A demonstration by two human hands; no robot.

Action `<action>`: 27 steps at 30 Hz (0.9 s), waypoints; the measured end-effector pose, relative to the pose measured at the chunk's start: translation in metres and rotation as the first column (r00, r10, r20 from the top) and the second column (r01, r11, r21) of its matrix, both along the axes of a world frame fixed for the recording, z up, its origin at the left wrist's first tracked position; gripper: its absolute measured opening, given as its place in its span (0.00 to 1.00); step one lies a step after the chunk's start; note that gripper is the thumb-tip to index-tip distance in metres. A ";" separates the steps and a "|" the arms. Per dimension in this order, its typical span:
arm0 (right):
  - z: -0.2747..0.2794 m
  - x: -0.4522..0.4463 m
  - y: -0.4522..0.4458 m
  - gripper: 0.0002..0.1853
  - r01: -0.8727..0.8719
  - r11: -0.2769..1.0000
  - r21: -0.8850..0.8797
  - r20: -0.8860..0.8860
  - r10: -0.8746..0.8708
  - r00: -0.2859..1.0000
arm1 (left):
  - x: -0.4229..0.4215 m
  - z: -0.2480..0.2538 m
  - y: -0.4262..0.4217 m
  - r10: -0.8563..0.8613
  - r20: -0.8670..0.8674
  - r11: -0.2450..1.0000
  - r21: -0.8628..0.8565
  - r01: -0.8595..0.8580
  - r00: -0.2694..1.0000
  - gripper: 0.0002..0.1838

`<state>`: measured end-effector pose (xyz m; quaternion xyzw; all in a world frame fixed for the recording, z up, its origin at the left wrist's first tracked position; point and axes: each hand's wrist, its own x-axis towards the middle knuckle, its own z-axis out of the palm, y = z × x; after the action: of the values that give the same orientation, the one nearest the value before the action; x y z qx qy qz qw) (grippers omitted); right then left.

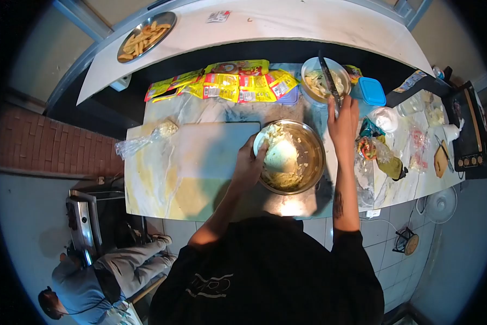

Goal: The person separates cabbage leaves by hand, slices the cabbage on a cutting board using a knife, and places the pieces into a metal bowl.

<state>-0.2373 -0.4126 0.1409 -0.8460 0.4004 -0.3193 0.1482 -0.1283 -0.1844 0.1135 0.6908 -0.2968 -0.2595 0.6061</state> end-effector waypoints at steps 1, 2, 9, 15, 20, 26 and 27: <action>0.009 -0.006 0.025 0.26 -0.111 0.983 0.144 0.112 0.095 0.989 | 0.001 0.000 0.001 0.004 0.011 0.999 0.043 -0.004 1.000 0.18; 0.011 -0.012 0.050 0.26 -0.239 0.908 0.344 0.122 0.209 0.970 | 0.001 -0.003 0.002 0.005 0.010 0.999 0.047 -0.006 1.000 0.18; -0.012 -0.009 0.155 0.41 -0.356 0.863 0.359 0.262 0.273 0.926 | 0.011 0.007 0.004 -0.106 0.075 0.990 -0.086 0.112 0.992 0.23; -0.008 -0.023 0.173 0.43 -0.257 0.791 0.555 0.318 0.084 0.944 | 0.008 0.003 0.017 -0.342 0.172 0.936 -0.022 0.350 0.924 0.25; -0.007 -0.029 0.190 0.31 -0.089 0.844 0.530 0.355 -0.125 0.927 | -0.005 0.007 0.018 -0.404 0.072 0.912 -0.053 0.408 0.912 0.28; -0.024 -0.032 0.194 0.23 -0.016 0.833 0.553 0.400 -0.249 0.882 | -0.015 0.019 0.026 -0.427 0.303 0.902 0.073 0.426 0.852 0.30; -0.026 -0.029 0.195 0.22 -0.041 0.853 0.521 0.463 -0.242 0.852 | -0.013 0.017 0.028 -0.414 0.416 0.905 0.089 0.417 0.810 0.30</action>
<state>-0.2662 -0.2178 0.1144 -0.6363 0.4619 -0.4221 0.4512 -0.1418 -0.1567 0.1309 0.6469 -0.5661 -0.2275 0.4575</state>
